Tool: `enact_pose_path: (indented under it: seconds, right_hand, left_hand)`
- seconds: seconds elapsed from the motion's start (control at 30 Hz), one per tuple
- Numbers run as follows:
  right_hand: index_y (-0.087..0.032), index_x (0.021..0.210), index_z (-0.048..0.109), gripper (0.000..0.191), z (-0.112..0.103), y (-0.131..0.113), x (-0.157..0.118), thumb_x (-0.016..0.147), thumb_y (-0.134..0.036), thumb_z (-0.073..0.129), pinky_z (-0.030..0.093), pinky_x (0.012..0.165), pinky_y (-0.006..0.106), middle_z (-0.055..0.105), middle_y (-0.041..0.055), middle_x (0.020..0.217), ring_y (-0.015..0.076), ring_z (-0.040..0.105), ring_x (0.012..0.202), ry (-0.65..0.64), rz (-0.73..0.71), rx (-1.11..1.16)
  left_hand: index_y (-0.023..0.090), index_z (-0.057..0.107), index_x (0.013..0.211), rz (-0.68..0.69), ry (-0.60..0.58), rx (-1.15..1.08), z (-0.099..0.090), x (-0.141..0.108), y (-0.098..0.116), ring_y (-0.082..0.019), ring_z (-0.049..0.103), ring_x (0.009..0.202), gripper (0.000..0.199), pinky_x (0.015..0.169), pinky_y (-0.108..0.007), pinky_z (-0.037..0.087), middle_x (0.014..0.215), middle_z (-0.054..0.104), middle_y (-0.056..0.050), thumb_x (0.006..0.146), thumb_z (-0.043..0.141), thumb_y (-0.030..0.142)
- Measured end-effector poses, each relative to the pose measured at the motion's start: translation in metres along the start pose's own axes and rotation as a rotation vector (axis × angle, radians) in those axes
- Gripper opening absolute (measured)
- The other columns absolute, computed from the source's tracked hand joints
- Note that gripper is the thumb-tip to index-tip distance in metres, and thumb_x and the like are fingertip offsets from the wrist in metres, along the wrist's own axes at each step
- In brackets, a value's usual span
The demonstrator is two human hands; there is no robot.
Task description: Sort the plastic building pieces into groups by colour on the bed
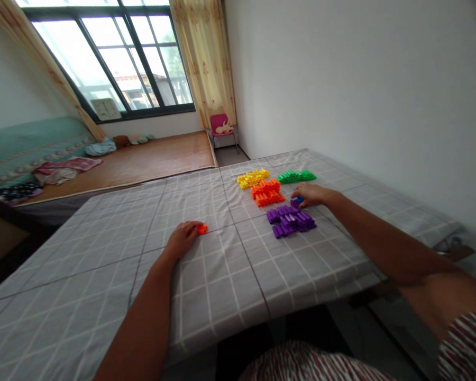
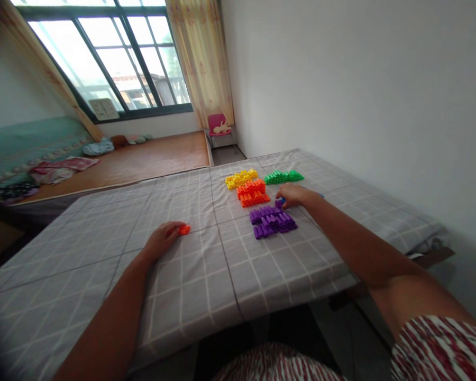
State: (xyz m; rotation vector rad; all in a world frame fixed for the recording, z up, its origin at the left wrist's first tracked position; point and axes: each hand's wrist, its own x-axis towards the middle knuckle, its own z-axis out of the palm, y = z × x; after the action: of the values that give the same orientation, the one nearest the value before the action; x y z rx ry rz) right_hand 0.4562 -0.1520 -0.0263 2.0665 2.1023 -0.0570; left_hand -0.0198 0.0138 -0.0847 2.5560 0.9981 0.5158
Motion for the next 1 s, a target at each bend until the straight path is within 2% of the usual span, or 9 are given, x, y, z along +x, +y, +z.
enact_pose_path:
  seconds: [0.17, 0.37, 0.47, 0.57, 0.67, 0.77, 0.87, 0.93, 1.0]
  right_hand:
    - [-0.025, 0.1, 0.075, 0.033, -0.006, -0.008, 0.005, 0.068, -0.029, 0.071, 0.044, 0.075, 0.028, 0.067, 0.0087, 0.104, 0.026, 0.059, 0.098, -0.073, 0.017, -0.017]
    - [-0.021, 0.104, 0.071, 0.035, -0.036, -0.013, -0.02, 0.07, -0.027, 0.069, 0.043, 0.081, 0.03, 0.068, 0.0085, 0.108, 0.0256, 0.059, 0.101, 0.078, 0.011, 0.08]
    - [-0.022, 0.104, 0.071, 0.035, -0.044, -0.024, -0.039, 0.069, -0.028, 0.069, 0.045, 0.078, 0.028, 0.07, 0.0054, 0.102, 0.0232, 0.062, 0.094, -0.034, -0.081, 0.2]
    - [-0.024, 0.102, 0.072, 0.038, -0.042, -0.036, -0.052, 0.064, -0.03, 0.072, 0.046, 0.075, 0.028, 0.071, 0.0045, 0.101, 0.0235, 0.064, 0.092, -0.121, -0.107, 0.279]
    - [-0.024, 0.106, 0.072, 0.046, -0.044, -0.04, -0.059, 0.061, -0.034, 0.076, 0.046, 0.074, 0.029, 0.071, 0.0055, 0.102, 0.0244, 0.064, 0.091, -0.079, -0.088, 0.319]
    - [-0.023, 0.111, 0.069, 0.046, -0.06, -0.045, -0.063, 0.067, -0.039, 0.073, 0.046, 0.07, 0.028, 0.072, 0.0054, 0.098, 0.0219, 0.065, 0.084, 0.029, -0.058, 0.342]
    - [-0.023, 0.109, 0.069, 0.036, -0.083, -0.07, -0.061, 0.078, -0.04, 0.063, 0.046, 0.068, 0.027, 0.072, 0.0041, 0.092, 0.0188, 0.065, 0.077, 0.161, -0.104, 0.341]
    - [-0.023, 0.107, 0.07, 0.03, -0.092, -0.101, -0.054, 0.084, -0.038, 0.057, 0.046, 0.071, 0.028, 0.073, 0.0044, 0.092, 0.0184, 0.065, 0.078, 0.24, -0.195, 0.331]
    - [-0.022, 0.106, 0.07, 0.029, -0.091, -0.138, -0.039, 0.088, -0.035, 0.052, 0.046, 0.073, 0.028, 0.073, 0.0054, 0.092, 0.0185, 0.066, 0.079, 0.257, -0.301, 0.322]
  left_hand:
    - [0.02, 0.066, 0.107, -0.007, -0.005, 0.008, -0.001, 0.0, 0.003, -0.023, 0.059, 0.106, 0.036, 0.099, -0.04, 0.043, 0.11, 0.069, -0.006, 0.086, 0.041, 0.035]
    - [0.02, 0.067, 0.105, 0.006, 0.009, 0.018, -0.003, -0.001, 0.008, -0.023, 0.06, 0.103, 0.036, 0.097, -0.039, 0.044, 0.108, 0.07, -0.007, 0.087, 0.04, 0.036]
    - [0.02, 0.067, 0.105, 0.018, 0.013, 0.018, -0.004, -0.001, 0.01, -0.023, 0.061, 0.102, 0.036, 0.097, -0.039, 0.044, 0.107, 0.07, -0.006, 0.087, 0.041, 0.036]
    - [0.021, 0.068, 0.105, 0.031, 0.015, 0.016, -0.004, -0.001, 0.012, -0.023, 0.061, 0.103, 0.035, 0.097, -0.039, 0.044, 0.108, 0.07, -0.006, 0.088, 0.041, 0.036]
    - [0.021, 0.068, 0.106, 0.019, 0.017, 0.02, -0.005, -0.001, 0.013, -0.023, 0.06, 0.104, 0.037, 0.097, -0.039, 0.044, 0.11, 0.069, -0.006, 0.089, 0.04, 0.038]
    - [0.021, 0.067, 0.11, -0.013, 0.054, 0.055, -0.009, -0.002, 0.011, -0.023, 0.059, 0.108, 0.039, 0.099, -0.039, 0.043, 0.115, 0.068, -0.007, 0.089, 0.039, 0.039]
    - [0.02, 0.067, 0.111, -0.083, 0.071, 0.145, -0.018, -0.005, 0.007, -0.023, 0.059, 0.105, 0.039, 0.096, -0.037, 0.043, 0.114, 0.067, -0.008, 0.09, 0.039, 0.039]
    - [0.02, 0.069, 0.105, -0.176, 0.035, 0.201, -0.026, -0.01, 0.005, -0.022, 0.063, 0.095, 0.039, 0.088, -0.034, 0.046, 0.105, 0.069, -0.009, 0.09, 0.039, 0.04]
    - [0.018, 0.07, 0.097, -0.246, -0.023, 0.21, -0.033, -0.014, 0.005, -0.022, 0.064, 0.086, 0.04, 0.08, -0.032, 0.047, 0.095, 0.071, -0.01, 0.09, 0.038, 0.041]
